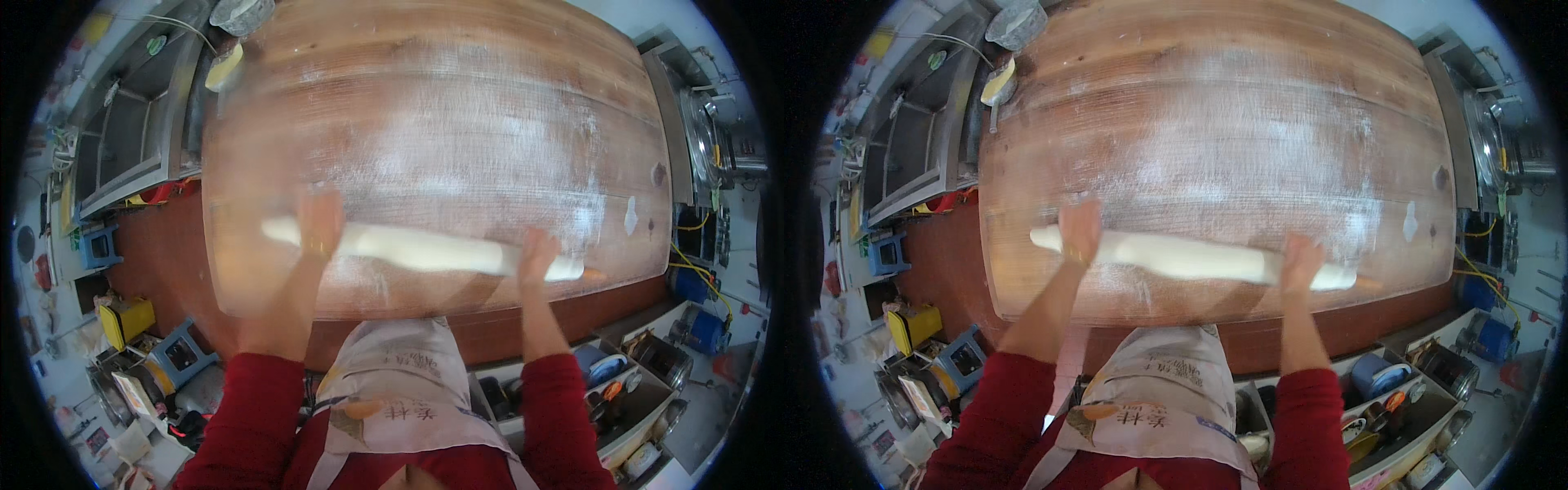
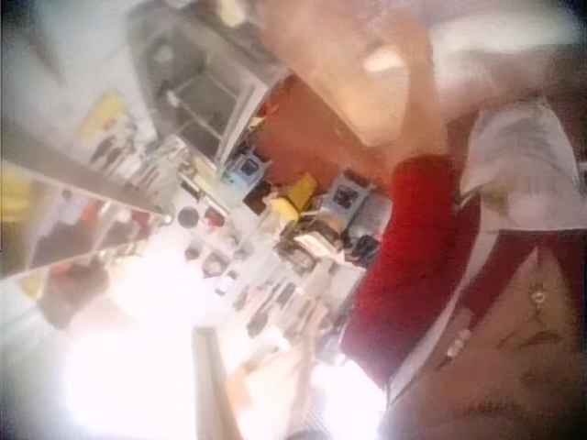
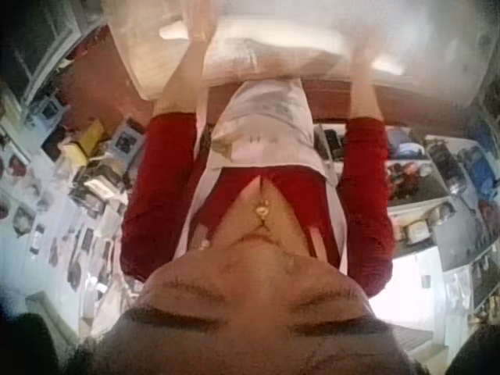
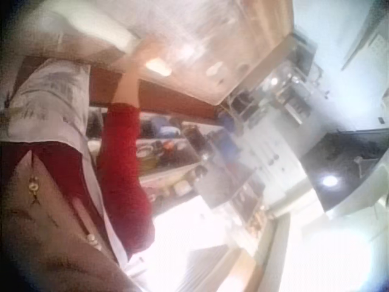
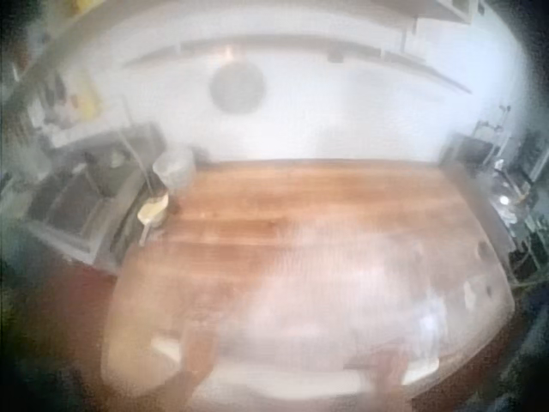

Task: The person rolls out a piece of dough on a large wooden table using a long rolling pin. They repeatedly roll, lift, and reposition the dough to expand it into a large, thin circular sheet. Flour is sprinkled onto the dough and table to prevent sticking.

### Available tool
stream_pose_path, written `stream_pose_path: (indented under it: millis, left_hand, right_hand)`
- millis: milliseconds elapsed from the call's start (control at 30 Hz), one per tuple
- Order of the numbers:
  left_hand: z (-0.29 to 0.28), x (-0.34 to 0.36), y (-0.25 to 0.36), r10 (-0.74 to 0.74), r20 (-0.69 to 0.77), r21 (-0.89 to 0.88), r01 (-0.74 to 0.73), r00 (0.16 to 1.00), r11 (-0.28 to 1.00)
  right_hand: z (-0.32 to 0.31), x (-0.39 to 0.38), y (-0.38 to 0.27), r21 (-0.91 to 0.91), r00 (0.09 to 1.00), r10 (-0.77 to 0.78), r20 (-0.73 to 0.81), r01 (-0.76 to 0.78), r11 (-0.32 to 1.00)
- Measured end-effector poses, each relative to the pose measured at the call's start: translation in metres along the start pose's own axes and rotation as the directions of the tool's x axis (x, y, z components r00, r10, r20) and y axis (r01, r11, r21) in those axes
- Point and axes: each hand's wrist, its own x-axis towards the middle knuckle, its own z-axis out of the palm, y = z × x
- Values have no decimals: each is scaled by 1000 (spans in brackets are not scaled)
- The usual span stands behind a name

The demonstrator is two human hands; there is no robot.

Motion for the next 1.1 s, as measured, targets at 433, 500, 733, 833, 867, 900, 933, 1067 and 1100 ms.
stream_pose_path:
  millis: [433,500,733,833,867,900,933,1067,1100]
  left_hand:
    - [-23,198,1,47,-235,-106,-74,971,992]
    - [-22,223,11,-47,-377,-81,17,925,997]
    - [-129,534,26,103,-110,548,-26,989,836]
    - [-160,566,125,262,139,575,-293,955,764]
    - [-158,573,133,274,15,482,-247,962,840]
    - [-142,579,144,283,-97,366,-230,954,902]
    - [-125,585,150,269,-194,246,-219,943,944]
    - [-100,607,98,436,-464,434,-232,771,871]
    - [-96,596,100,408,-498,309,-282,765,908]
  right_hand:
    - [54,193,57,-85,942,-92,-322,68,994]
    - [69,207,73,-161,957,29,-290,-79,984]
    - [95,556,113,374,965,237,-116,-178,910]
    - [105,584,132,-82,932,-247,-264,234,969]
    - [110,593,144,-193,911,-312,-269,267,944]
    - [126,593,174,-237,947,-209,-244,151,960]
    - [139,591,193,-270,972,-99,-215,38,962]
    - [124,589,123,-17,986,99,-133,-102,995]
    - [113,579,115,-25,990,128,-56,-129,991]
